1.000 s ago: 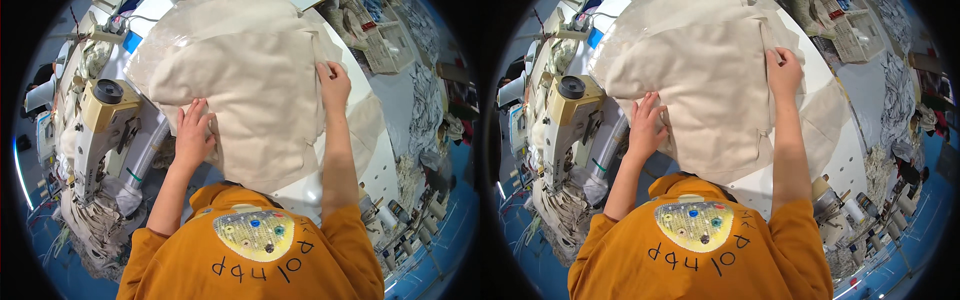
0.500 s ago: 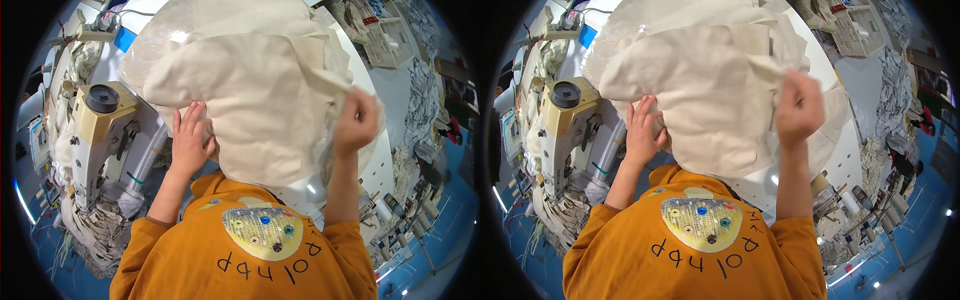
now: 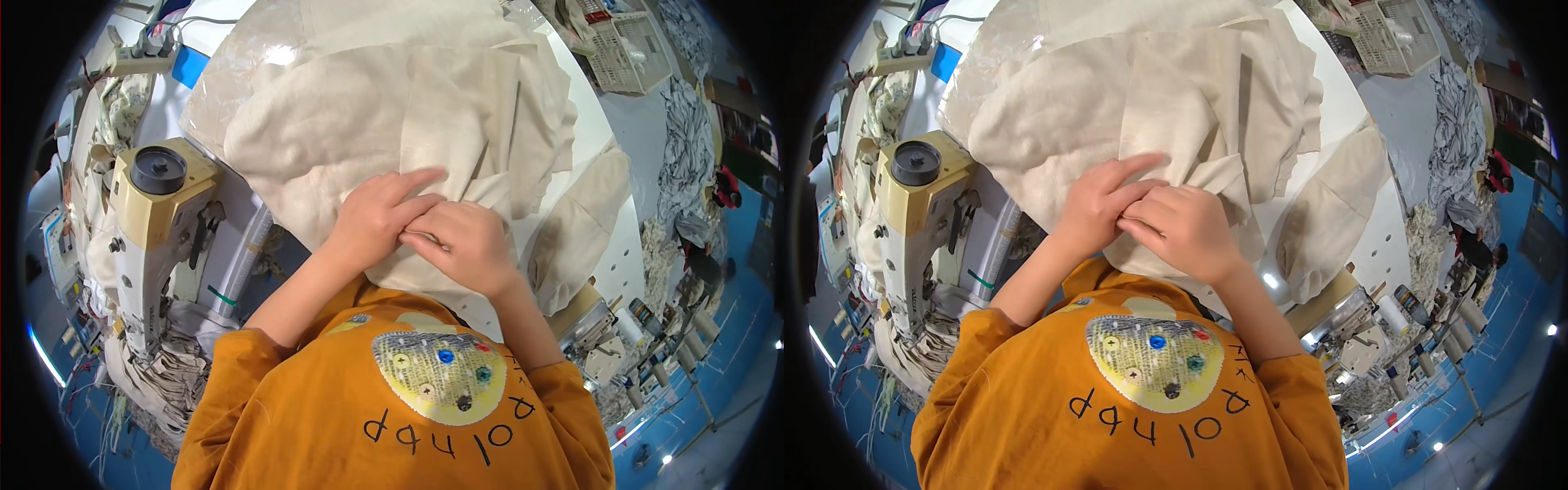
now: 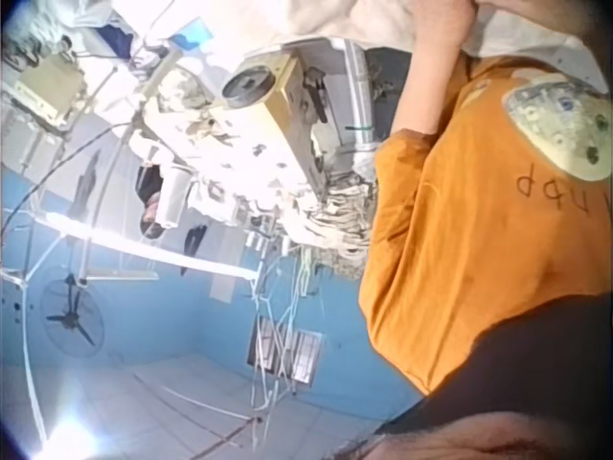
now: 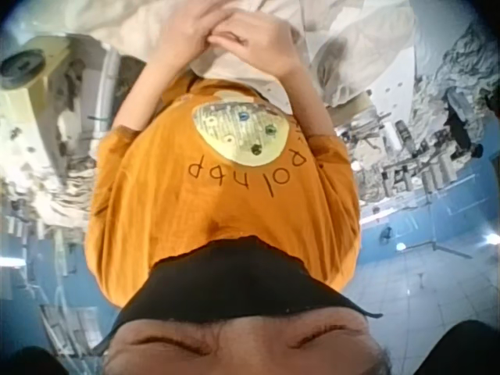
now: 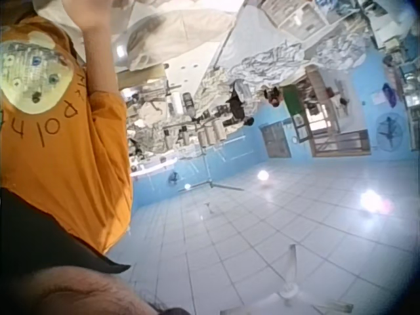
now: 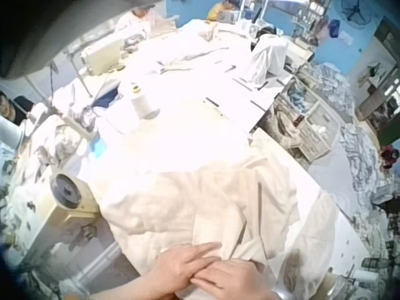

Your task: The person picks up fabric pieces from a table, spreads and aligns their edges by hand, and moves the fabric to an overlock sewing machine workstation.

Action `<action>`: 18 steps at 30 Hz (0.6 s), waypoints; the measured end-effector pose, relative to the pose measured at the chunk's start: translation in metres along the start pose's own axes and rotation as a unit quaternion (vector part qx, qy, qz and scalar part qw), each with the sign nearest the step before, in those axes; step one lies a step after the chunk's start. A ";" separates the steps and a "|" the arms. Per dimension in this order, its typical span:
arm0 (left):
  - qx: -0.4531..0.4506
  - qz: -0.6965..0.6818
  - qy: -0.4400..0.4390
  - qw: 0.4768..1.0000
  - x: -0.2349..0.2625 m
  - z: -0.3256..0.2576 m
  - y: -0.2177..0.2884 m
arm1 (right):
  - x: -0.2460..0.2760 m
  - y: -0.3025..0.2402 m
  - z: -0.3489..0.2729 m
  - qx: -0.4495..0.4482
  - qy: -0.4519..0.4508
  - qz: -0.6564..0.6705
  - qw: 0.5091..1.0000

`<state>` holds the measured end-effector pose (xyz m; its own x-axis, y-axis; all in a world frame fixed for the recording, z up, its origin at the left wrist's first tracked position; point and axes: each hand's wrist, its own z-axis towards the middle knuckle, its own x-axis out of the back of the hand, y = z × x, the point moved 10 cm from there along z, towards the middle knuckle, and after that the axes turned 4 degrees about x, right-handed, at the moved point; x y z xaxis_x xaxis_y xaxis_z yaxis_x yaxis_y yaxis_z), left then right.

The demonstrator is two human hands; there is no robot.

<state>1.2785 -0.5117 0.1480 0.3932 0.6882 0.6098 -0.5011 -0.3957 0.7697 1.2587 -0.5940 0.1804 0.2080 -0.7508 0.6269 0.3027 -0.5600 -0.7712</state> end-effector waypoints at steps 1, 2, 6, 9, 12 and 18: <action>0.004 0.001 0.001 1.000 -0.001 -0.003 -0.004 | -0.009 0.009 0.000 -0.045 -0.055 0.059 0.996; 0.028 -0.013 0.001 1.000 -0.005 -0.004 -0.011 | 0.006 0.030 -0.008 -0.092 0.036 0.097 0.990; 0.074 -0.047 -0.021 0.996 -0.013 -0.015 -0.022 | 0.068 0.137 -0.047 -0.331 0.337 0.181 0.862; 0.065 -0.050 -0.007 0.997 -0.011 -0.019 -0.024 | 0.073 0.162 -0.043 -0.356 0.319 0.232 0.847; 0.094 -0.084 0.006 0.992 -0.012 -0.025 -0.033 | 0.055 0.175 -0.042 -0.418 0.261 0.277 0.825; 0.146 -0.165 0.017 0.975 -0.014 -0.034 -0.056 | 0.035 0.175 -0.041 -0.413 0.271 0.410 0.766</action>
<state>1.2749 -0.4782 0.0897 0.4673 0.8257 0.3159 -0.1090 -0.3008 0.9474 1.2810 -0.7329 0.0626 -0.4721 -0.8786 -0.0726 -0.4620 0.3167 -0.8284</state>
